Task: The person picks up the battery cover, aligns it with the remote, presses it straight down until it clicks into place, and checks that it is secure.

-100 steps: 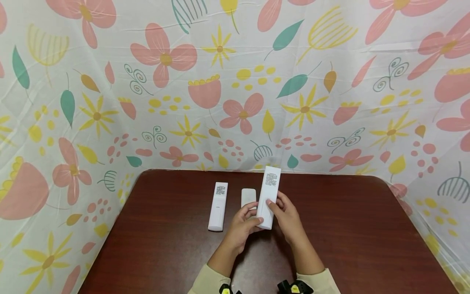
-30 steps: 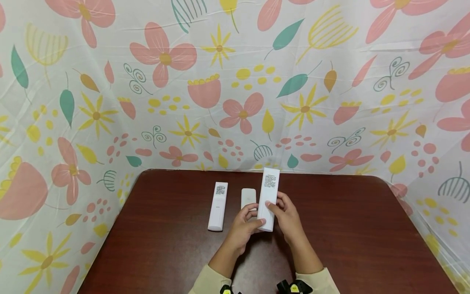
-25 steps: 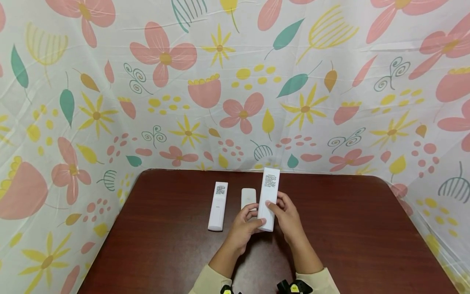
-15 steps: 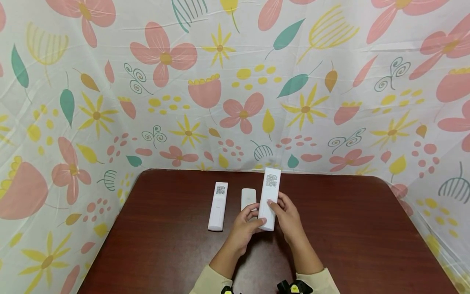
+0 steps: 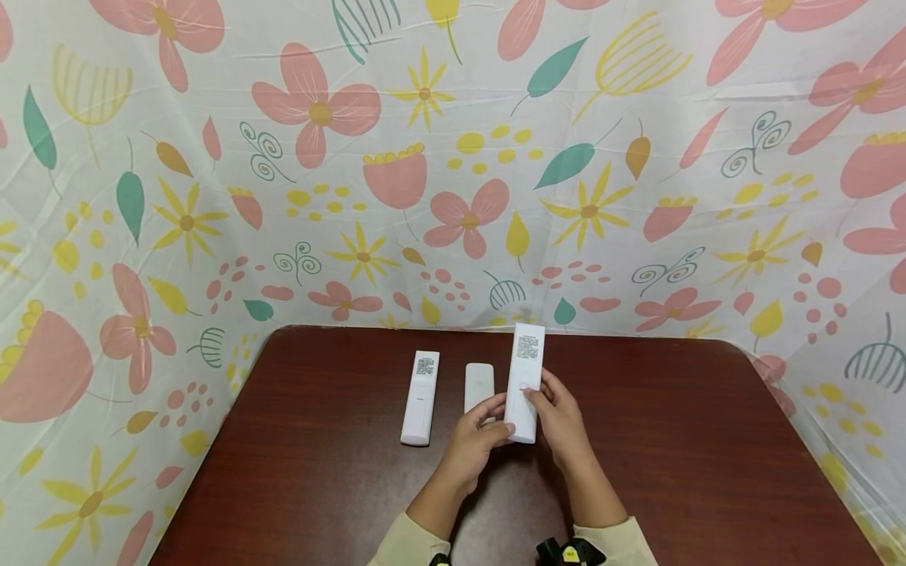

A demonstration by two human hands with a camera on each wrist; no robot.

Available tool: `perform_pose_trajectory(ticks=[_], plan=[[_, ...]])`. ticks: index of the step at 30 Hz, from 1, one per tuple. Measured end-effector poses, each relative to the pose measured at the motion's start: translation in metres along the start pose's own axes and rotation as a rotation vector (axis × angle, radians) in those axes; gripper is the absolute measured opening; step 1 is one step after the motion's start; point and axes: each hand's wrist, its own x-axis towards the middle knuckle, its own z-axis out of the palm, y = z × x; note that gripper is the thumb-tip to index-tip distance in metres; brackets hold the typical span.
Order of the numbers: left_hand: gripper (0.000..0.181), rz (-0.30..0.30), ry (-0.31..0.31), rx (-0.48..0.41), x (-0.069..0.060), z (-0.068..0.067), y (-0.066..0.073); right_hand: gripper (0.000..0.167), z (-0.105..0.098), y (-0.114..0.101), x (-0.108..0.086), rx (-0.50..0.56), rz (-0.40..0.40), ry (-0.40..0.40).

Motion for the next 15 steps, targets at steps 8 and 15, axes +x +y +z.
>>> perform_pose_trajectory(ticks=[8, 15], plan=[[0.050, -0.011, 0.003, 0.015, -0.002, 0.003, -0.003, 0.051, -0.006, 0.000, 0.002, -0.002, 0.011, 0.021], [0.048, -0.055, -0.008, 0.043, -0.007, 0.008, -0.002, 0.052, -0.013, 0.003, 0.006, -0.012, 0.029, 0.036]])
